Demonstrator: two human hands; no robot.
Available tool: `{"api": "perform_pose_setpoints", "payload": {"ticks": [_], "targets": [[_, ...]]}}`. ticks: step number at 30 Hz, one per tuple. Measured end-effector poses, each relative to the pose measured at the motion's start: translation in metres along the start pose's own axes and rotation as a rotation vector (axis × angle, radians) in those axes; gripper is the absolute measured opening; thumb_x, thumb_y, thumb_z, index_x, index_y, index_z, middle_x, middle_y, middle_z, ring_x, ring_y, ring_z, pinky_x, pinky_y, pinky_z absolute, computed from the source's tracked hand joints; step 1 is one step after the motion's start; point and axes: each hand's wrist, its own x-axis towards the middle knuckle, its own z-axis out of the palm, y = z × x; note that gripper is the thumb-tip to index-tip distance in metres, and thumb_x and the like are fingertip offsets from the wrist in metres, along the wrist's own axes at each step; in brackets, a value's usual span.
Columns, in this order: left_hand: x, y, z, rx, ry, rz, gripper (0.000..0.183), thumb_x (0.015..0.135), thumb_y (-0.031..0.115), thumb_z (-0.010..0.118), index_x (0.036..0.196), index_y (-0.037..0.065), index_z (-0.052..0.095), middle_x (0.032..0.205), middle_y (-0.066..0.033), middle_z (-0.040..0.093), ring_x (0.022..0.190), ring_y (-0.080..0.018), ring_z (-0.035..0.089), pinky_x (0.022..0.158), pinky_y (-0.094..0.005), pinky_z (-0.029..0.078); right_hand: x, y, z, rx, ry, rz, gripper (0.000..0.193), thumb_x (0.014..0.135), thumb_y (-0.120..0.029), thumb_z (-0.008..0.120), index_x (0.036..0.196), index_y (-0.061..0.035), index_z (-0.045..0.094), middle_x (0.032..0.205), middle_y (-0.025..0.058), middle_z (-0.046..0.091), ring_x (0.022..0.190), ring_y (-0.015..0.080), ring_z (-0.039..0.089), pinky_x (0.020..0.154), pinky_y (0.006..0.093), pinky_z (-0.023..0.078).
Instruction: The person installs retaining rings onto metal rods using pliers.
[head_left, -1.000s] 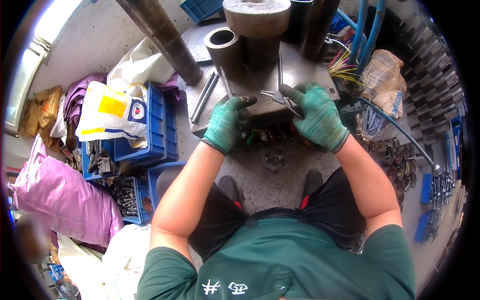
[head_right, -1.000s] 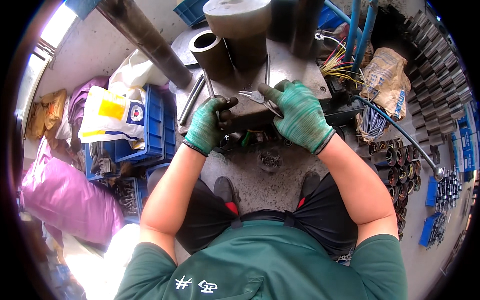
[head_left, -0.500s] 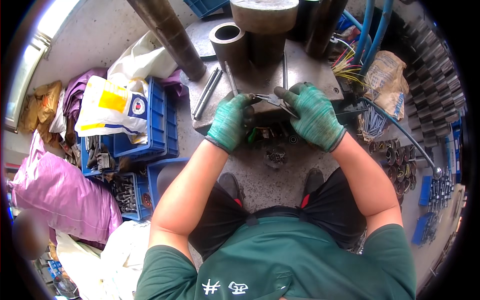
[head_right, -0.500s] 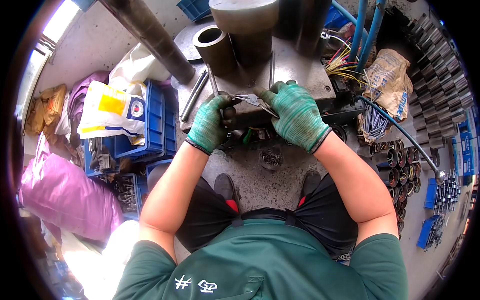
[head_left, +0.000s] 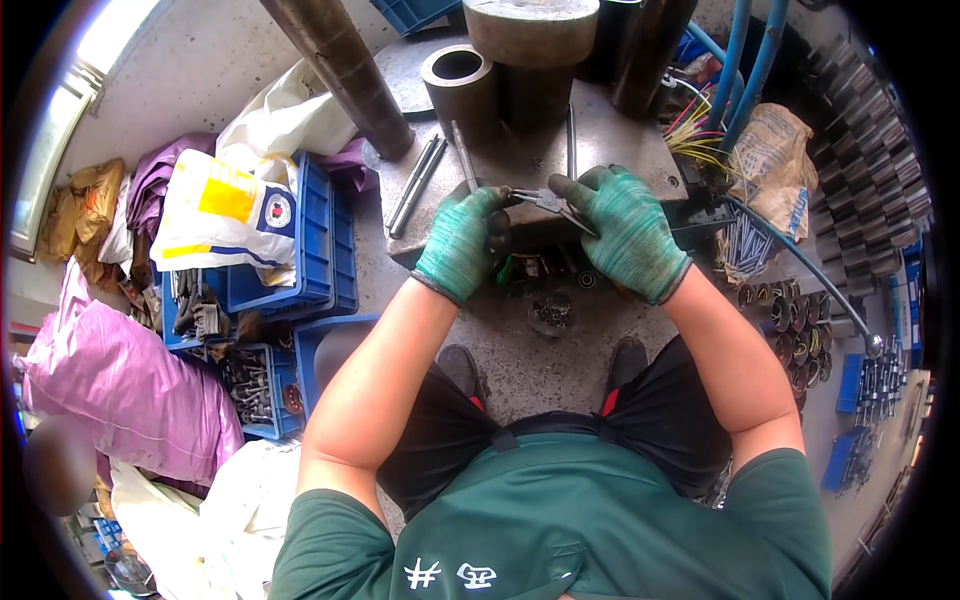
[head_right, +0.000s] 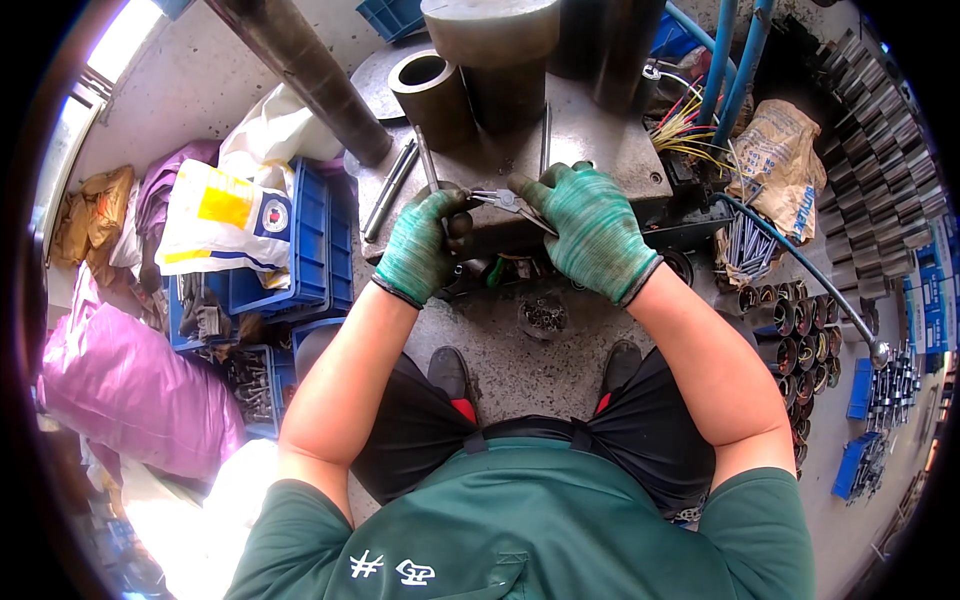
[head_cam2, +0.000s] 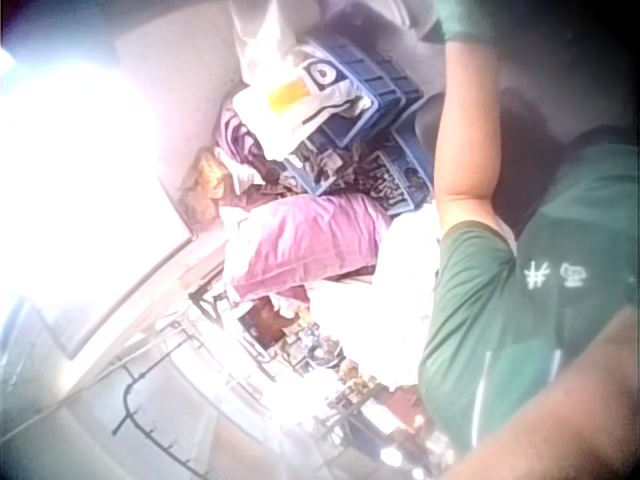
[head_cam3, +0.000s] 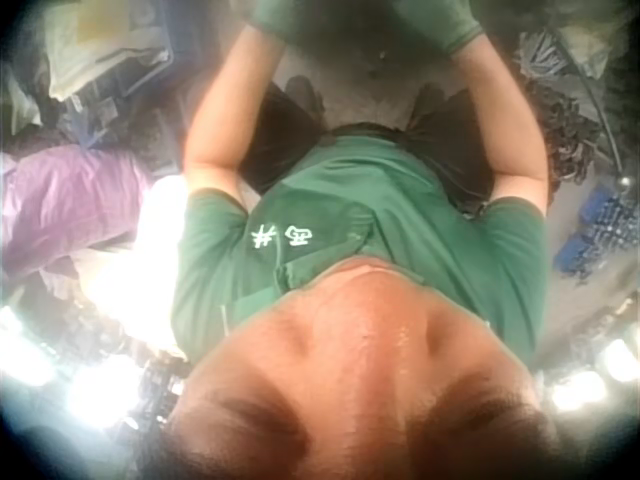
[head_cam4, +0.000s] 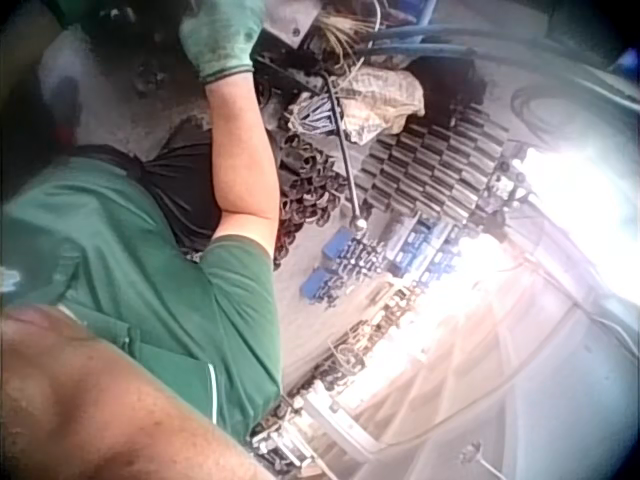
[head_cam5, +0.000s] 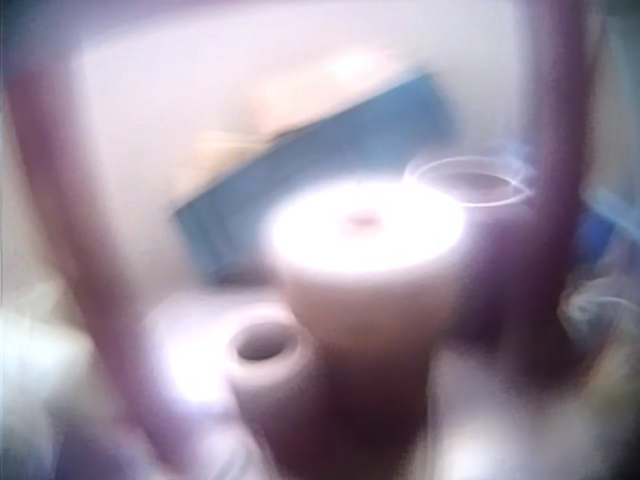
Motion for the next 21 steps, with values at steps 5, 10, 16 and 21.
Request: {"api": "perform_pose_setpoints", "payload": {"ticks": [5, 10, 16, 21], "targets": [[-0.01, 0.005, 0.004, 0.284, -0.067, 0.143, 0.016, 0.102, 0.012, 0.057, 0.115, 0.003, 0.06, 0.093, -0.0079, 0.07, 0.06, -0.0082, 0.052, 0.049, -0.0226, 0.042, -0.001, 0.005, -0.002, 0.044, -0.085, 0.092, 0.058, 0.081, 0.0, 0.07, 0.137, -0.0087, 0.067, 0.106, 0.0163, 0.069, 0.099, 0.0358, 0.066, 0.09, 0.0435, 0.055], [-0.017, 0.009, 0.011, 0.478, -0.017, 0.343, 0.032, 0.103, 0.014, 0.056, 0.13, 0.001, 0.065, 0.093, -0.0058, 0.07, 0.064, -0.0068, 0.053, 0.054, -0.0219, 0.044, -0.002, 0.021, -0.012, 0.464, -0.015, 0.324, 0.053, 0.087, -0.006, 0.064, 0.139, -0.0041, 0.065, 0.118, 0.0226, 0.073, 0.109, 0.0367, 0.071, 0.097, 0.0428, 0.056], [-0.008, 0.001, -0.001, 0.655, -0.026, 0.467, 0.031, 0.102, 0.011, 0.059, 0.129, -0.001, 0.069, 0.104, -0.0109, 0.074, 0.075, -0.0115, 0.065, 0.067, -0.0249, 0.054, -0.007, 0.03, -0.023, 0.662, 0.007, 0.393, 0.056, 0.089, -0.012, 0.07, 0.144, -0.0019, 0.062, 0.121, 0.0193, 0.075, 0.111, 0.0221, 0.071, 0.101, 0.0341, 0.053], [-0.005, -0.003, -0.009, 0.724, -0.042, 0.63, 0.03, 0.098, 0.009, 0.068, 0.126, -0.001, 0.071, 0.108, -0.0112, 0.075, 0.084, -0.0172, 0.07, 0.074, -0.0281, 0.058, -0.008, 0.04, -0.038, 0.691, -0.179, 0.347, 0.059, 0.087, -0.011, 0.072, 0.144, -0.0003, 0.061, 0.121, 0.0176, 0.075, 0.109, 0.0193, 0.07, 0.1, 0.0334, 0.054]]}}
